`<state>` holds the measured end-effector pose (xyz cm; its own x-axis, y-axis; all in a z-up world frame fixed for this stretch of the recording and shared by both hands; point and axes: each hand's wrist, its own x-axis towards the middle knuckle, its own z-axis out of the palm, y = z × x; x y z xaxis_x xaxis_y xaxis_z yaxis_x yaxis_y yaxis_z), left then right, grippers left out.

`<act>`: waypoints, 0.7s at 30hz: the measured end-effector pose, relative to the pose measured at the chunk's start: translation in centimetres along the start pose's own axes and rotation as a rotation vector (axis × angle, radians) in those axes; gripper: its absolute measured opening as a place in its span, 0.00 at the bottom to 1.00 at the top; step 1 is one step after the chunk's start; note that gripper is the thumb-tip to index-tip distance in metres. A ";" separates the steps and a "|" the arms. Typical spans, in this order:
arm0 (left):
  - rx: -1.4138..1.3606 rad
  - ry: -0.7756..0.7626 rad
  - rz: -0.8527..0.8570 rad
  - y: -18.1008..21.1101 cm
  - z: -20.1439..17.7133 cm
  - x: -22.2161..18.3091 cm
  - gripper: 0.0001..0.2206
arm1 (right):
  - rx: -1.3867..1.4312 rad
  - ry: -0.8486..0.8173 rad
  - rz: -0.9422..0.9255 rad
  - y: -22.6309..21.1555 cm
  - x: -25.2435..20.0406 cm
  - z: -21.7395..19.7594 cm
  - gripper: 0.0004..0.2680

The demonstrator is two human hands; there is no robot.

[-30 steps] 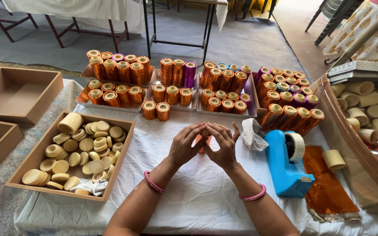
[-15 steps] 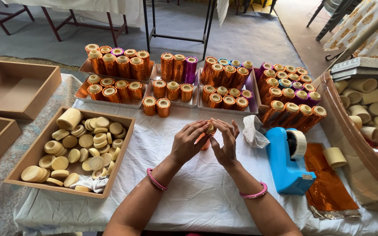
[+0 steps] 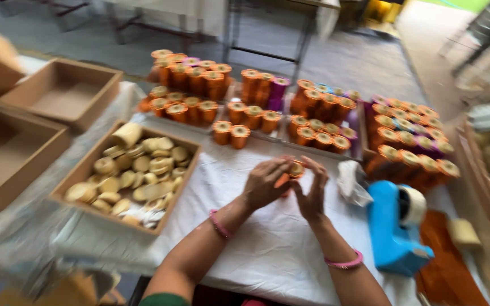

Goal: Wiping cylindrical components clean and wrapping them in decorative foil.

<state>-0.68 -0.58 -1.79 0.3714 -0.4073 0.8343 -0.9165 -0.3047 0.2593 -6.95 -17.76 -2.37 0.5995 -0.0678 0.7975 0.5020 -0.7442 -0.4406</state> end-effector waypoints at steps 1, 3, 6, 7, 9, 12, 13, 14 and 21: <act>0.037 0.011 -0.022 0.1 -0.2 -0.2 0.27 | 0.036 -0.019 -0.018 0.0 -0.1 0.2 0.23; 0.035 0.035 -0.014 0.3 0.0 -0.1 0.26 | -0.004 -0.025 -0.014 0.5 -0.3 0.2 0.23; -0.001 0.041 -0.026 0.8 -0.4 0.0 0.28 | -0.022 -0.031 -0.042 0.3 -0.1 0.2 0.23; 0.013 0.038 -0.025 0.9 -0.8 0.2 0.28 | -0.009 -0.027 -0.045 0.2 0.0 0.1 0.23; -0.079 0.031 -0.136 1.0 -1.2 0.7 0.30 | -0.043 -0.022 -0.058 0.2 0.0 -0.1 0.24; 0.044 0.350 -0.142 1.2 -4.6 4.6 0.31 | -0.070 -0.002 -0.052 0.6 0.2 -0.3 0.25; 0.044 0.351 -0.142 -0.4 -5.7 5.9 0.31 | -0.070 -0.003 -0.052 0.9 0.1 -0.2 0.25; 0.119 0.422 -0.236 -2.0 -6.7 7.2 0.31 | -0.076 0.001 -0.028 1.2 0.1 -0.1 0.25; 0.543 0.090 -0.700 -14.8 -19.2 12.7 0.28 | -0.112 -0.040 0.056 1.4 -0.1 0.1 0.25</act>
<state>14.78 15.30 14.28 0.7859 0.0879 0.6121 -0.2786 -0.8334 0.4773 -6.25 -18.71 -3.07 0.6502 -0.0864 0.7548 0.3954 -0.8099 -0.4333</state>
